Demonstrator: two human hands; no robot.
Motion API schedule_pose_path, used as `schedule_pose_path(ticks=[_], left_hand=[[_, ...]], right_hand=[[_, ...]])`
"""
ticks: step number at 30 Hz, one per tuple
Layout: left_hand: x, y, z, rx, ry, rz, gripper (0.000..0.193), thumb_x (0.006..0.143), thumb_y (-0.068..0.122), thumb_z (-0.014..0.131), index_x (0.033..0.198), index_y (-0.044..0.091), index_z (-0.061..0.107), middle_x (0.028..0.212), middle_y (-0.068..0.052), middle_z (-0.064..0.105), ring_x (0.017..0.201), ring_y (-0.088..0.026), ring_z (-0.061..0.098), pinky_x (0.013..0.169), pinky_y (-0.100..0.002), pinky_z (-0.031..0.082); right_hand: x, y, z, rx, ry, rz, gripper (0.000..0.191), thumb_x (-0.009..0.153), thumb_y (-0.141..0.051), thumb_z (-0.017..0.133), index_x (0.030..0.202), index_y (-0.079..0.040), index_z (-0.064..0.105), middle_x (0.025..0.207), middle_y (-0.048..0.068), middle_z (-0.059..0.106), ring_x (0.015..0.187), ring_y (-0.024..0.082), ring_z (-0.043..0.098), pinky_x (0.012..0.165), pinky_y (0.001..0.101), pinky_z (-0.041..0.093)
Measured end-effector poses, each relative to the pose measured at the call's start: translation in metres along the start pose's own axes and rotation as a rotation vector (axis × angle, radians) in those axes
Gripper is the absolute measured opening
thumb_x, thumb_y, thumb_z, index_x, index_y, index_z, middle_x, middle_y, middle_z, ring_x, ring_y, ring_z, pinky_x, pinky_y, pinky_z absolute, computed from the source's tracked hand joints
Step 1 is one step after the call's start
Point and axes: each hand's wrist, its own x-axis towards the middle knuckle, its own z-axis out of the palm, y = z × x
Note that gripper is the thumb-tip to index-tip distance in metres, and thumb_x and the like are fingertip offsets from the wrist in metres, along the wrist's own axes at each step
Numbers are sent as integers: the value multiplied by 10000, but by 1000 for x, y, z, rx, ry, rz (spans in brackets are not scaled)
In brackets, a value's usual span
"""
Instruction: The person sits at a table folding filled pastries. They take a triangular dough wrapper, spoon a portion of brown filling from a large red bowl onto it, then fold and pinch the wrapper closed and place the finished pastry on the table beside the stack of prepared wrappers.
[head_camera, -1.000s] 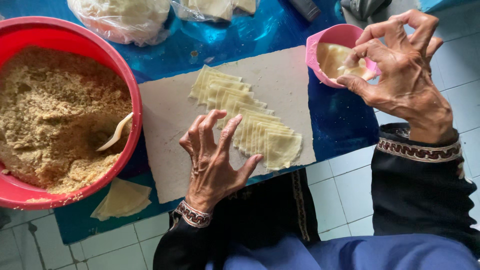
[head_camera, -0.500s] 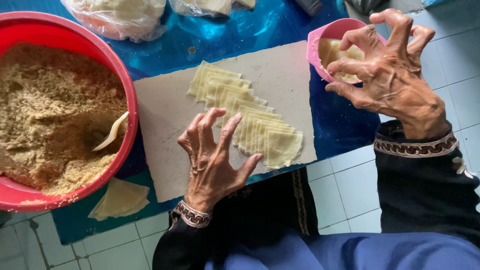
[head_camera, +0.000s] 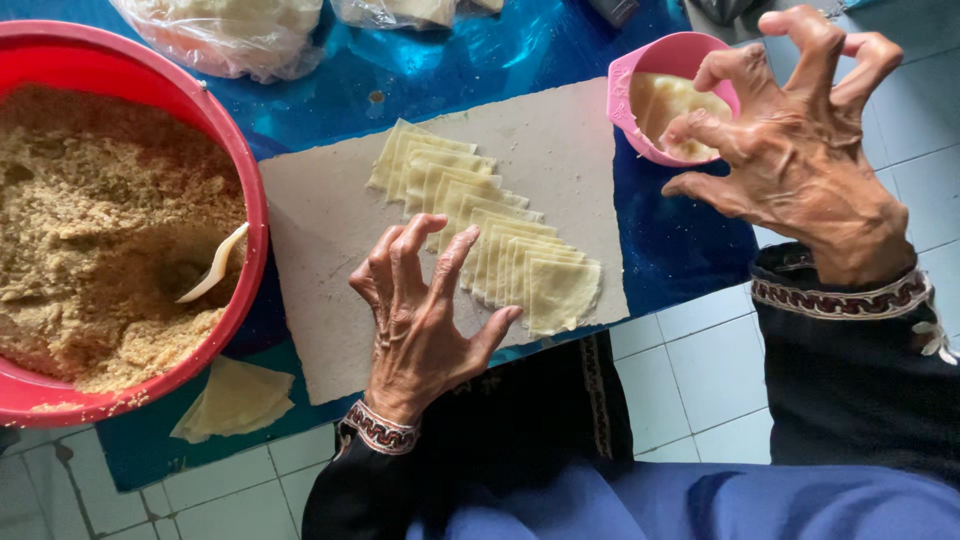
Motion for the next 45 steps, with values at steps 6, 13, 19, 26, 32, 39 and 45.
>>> schedule_pose_path(ticks=[6,13,19,26,32,39,45], left_hand=[[-1,-2,0,8,1,13,907,707,528,869,1459,189,494,1462,-142,399,1397,-365,327,1083,-565,243],[-1,0,0,-10,3,0,896,718,531,869,1459,191,496,1470,-138,395,1395,-362,329,1089,-565,243],[-2,-1,0,-20,4,0,897,704,518,879,1450,191,505,1475,-127,396,1398,-359,329,1099,-567,241],[-6,-2,3,36,10,189,724,763,535,866,1377,252,605,1449,-46,477,1363,-294,377,1066,-551,235],[-11,2,-2,103,-94,405,575,808,492,833,1318,275,678,1407,13,555,1360,-248,431,1055,-527,268],[-3,4,-5,-11,-115,387,520,792,443,828,1238,201,717,1312,-27,571,1305,-272,498,1052,-543,344],[0,7,-10,-56,-142,367,499,796,447,823,1197,168,724,1190,-18,579,1246,-253,526,1047,-542,363]], right_hand=[[4,-4,6,-46,-41,-28,351,781,-664,833,895,-336,789,1393,-136,590,1487,287,206,1083,527,186],[15,-2,-1,50,-53,-38,489,746,-732,807,879,-263,778,1326,-116,661,1453,271,250,1110,548,193],[13,3,-12,227,34,16,644,748,-694,819,933,-80,761,1295,32,708,1396,307,300,1062,545,222],[6,-22,-29,703,115,-18,330,875,-376,841,1031,-100,747,1183,17,701,1326,266,483,1137,442,343],[6,-89,-37,803,134,-71,183,847,-285,818,980,-174,759,1080,-53,709,1232,265,512,1015,483,300],[32,-104,-30,747,132,-171,207,769,-350,862,828,-216,715,977,-93,683,1183,267,506,928,538,262],[54,-100,-23,686,16,-218,306,765,-443,850,795,-182,693,919,-55,654,1122,291,502,864,543,265]])
